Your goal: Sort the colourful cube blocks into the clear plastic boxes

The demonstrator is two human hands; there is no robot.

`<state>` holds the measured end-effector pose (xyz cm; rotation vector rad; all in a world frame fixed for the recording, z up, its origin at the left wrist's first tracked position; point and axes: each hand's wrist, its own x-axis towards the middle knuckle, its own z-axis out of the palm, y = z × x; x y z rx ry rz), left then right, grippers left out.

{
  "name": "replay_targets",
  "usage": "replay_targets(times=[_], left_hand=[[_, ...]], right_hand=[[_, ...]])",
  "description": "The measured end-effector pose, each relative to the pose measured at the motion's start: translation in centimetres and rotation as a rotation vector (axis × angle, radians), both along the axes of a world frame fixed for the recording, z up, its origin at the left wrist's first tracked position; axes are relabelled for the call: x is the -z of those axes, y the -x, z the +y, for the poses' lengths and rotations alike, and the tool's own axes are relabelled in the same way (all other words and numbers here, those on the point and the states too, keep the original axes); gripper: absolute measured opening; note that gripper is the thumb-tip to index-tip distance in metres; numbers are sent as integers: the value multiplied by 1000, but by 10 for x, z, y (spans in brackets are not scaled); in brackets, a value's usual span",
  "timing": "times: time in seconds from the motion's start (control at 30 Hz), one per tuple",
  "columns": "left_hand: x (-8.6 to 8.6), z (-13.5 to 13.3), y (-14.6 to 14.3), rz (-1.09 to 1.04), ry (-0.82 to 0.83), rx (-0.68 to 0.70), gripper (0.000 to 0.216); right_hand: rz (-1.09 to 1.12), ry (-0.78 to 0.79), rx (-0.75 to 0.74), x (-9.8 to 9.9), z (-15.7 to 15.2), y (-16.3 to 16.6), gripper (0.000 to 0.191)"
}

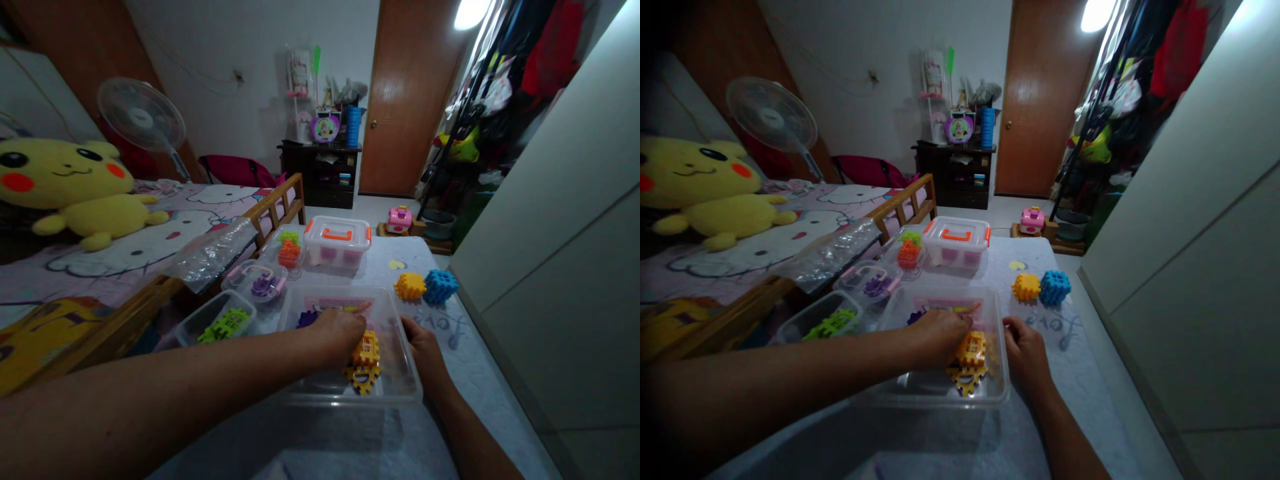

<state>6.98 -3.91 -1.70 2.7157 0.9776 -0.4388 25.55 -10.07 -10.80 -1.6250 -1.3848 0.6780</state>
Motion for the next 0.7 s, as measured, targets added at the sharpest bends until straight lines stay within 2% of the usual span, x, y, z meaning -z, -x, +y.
replay_targets(times=[0.2,0.33,0.53,0.7], left_hand=[[-16,-1,-18,-23,-37,93,45],[-11,-1,-34,55,-11,122,37],[4,3,-37,109,0,128,45],[-8,11,-31,135,49,188,59]], right_hand=[[-15,-10,4,1,1,0,29],[-16,-1,-7,1,1,-1,30],[-13,-2,-13,1,2,-1,30],[-5,-3,-5,3,2,-1,30]])
